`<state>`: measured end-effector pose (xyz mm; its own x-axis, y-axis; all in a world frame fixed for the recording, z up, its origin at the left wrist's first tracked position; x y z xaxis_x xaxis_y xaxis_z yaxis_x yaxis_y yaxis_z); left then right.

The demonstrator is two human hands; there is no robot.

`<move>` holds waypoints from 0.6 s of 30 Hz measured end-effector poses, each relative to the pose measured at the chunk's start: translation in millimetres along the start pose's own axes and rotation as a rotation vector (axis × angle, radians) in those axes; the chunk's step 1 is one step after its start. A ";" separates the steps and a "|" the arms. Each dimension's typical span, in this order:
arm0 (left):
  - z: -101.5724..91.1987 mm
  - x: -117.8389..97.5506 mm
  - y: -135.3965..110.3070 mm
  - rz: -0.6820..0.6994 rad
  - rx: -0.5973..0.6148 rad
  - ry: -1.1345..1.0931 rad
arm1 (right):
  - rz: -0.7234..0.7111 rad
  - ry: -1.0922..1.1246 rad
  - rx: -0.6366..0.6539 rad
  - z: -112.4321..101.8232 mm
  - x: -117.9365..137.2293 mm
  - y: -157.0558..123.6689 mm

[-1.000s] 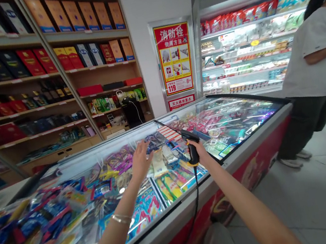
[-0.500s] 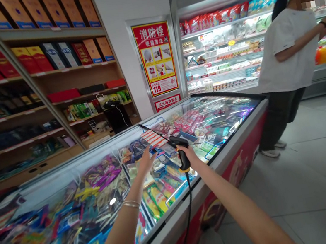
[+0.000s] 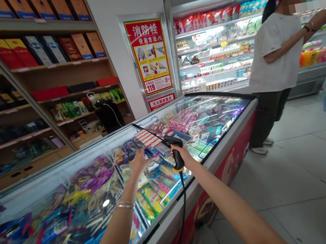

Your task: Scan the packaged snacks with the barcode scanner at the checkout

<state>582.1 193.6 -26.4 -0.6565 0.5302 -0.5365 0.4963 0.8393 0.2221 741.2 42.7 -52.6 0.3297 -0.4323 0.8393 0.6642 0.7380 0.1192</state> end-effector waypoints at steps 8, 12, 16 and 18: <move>-35.7 3.0 -6.8 -0.082 -0.024 -0.273 | -0.042 0.012 0.027 -0.4 2.8 -1.2; -91.6 37.2 -31.2 -0.091 -0.088 -0.418 | -0.039 0.000 0.001 1.0 4.8 -5.6; -165.6 93.9 -79.6 -0.122 -0.231 -0.382 | -0.006 -0.018 0.093 44.0 3.2 -18.3; -199.6 121.0 -108.4 -0.148 -0.324 -0.362 | 0.029 0.006 0.180 84.0 -3.4 -29.2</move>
<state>335.5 190.9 47.1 -0.4393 0.3750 -0.8164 0.1736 0.9270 0.3324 664.3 66.2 -14.3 0.3510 -0.4123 0.8407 0.5242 0.8305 0.1885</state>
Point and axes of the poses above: each hand's wrist, its own y-axis towards the middle knuckle, its own z-axis out of the palm, x = y × z, the point moved 10 cm from there along y, towards the middle knuckle, and after that the axes turned 9 degrees about -z, right-handed, at the moved point
